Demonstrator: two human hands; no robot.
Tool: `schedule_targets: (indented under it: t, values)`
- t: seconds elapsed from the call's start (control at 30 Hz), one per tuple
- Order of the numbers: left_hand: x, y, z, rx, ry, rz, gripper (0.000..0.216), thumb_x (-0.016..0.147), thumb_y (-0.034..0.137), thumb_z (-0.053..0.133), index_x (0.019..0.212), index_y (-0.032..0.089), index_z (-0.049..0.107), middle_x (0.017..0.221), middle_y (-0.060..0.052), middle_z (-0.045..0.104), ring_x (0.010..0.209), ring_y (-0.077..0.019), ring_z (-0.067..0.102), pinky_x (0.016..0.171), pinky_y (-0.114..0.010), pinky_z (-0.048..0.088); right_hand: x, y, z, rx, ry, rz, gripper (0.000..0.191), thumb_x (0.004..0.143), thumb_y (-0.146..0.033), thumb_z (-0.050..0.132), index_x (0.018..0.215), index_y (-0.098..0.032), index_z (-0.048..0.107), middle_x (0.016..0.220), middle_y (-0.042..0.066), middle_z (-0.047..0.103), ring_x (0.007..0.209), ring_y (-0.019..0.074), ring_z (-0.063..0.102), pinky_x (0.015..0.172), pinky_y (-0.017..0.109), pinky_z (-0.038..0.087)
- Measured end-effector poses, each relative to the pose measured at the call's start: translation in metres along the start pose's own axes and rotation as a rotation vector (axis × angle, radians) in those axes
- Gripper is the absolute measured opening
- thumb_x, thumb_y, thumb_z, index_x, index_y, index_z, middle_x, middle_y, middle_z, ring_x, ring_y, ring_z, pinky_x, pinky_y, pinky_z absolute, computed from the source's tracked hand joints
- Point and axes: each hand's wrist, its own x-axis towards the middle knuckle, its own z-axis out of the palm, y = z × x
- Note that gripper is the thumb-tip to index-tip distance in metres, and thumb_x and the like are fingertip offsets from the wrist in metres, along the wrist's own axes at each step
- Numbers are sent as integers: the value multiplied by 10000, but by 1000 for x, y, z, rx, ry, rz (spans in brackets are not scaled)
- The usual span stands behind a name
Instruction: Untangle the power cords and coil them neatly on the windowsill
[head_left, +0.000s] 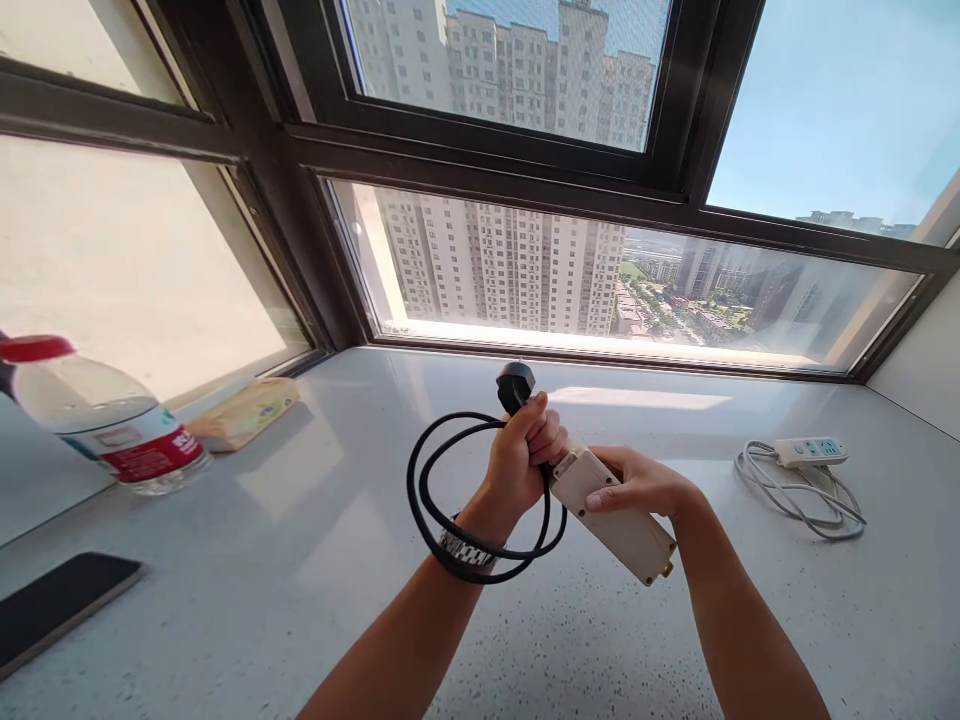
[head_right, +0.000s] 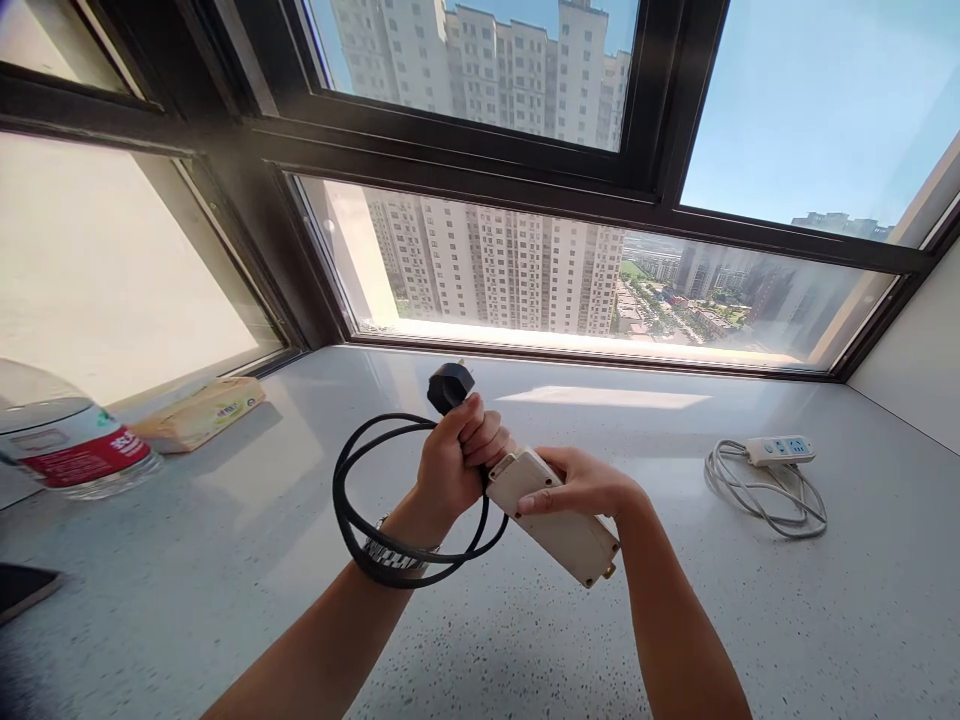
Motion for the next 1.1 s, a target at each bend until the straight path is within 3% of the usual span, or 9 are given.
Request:
schedule_targets:
  t: [0.17, 0.37, 0.57, 0.77, 0.93, 1.1]
  values:
    - [-4, -7, 3, 71, -137, 21, 610, 685, 526, 680, 471, 184, 221, 397, 87, 212, 356, -38, 216, 410, -223, 246, 8, 3, 13, 169, -34, 26, 450, 689, -525, 712, 905, -143, 612, 831, 54, 653, 720, 175, 614, 652, 289, 482]
    - [-3, -6, -5, 496, -275, 280, 486, 718, 577, 639, 488, 174, 493, 514, -1, 455, 519, -122, 445, 508, -264, 351, 15, 8, 18, 292, -223, -44, 491, 670, -520, 736, 956, -134, 637, 866, 70, 665, 712, 155, 600, 643, 265, 479]
    - [3, -12, -16, 736, -244, 314, 423, 753, 532, 573, 544, 168, 523, 538, -5, 473, 513, -121, 442, 502, -255, 360, 22, 12, 31, 452, -75, -79, 399, 677, -508, 741, 785, -136, 642, 756, 39, 641, 617, 120, 571, 556, 227, 461]
    - [19, -22, -32, 778, -240, 190, 467, 774, 601, 507, 764, 145, 609, 607, 3, 510, 525, -108, 461, 498, -234, 374, 32, 25, 34, 524, 97, 24, 417, 672, -508, 748, 807, -134, 623, 756, 56, 664, 592, 130, 589, 548, 249, 486]
    - [37, -45, -60, 647, -303, 34, 599, 674, 687, 599, 900, 134, 628, 727, -33, 586, 549, -107, 497, 492, -230, 385, 27, 44, 9, 513, 267, 66, 434, 695, -532, 718, 866, -145, 620, 732, 49, 671, 556, 133, 586, 506, 247, 476]
    - [43, -65, -95, 395, -49, -449, 522, 781, 606, 564, 1005, 140, 632, 886, -99, 675, 762, -177, 621, 682, -281, 473, 9, 68, -29, 501, 492, 286, 383, 744, -488, 693, 902, -143, 637, 733, 65, 687, 546, 148, 602, 494, 264, 490]
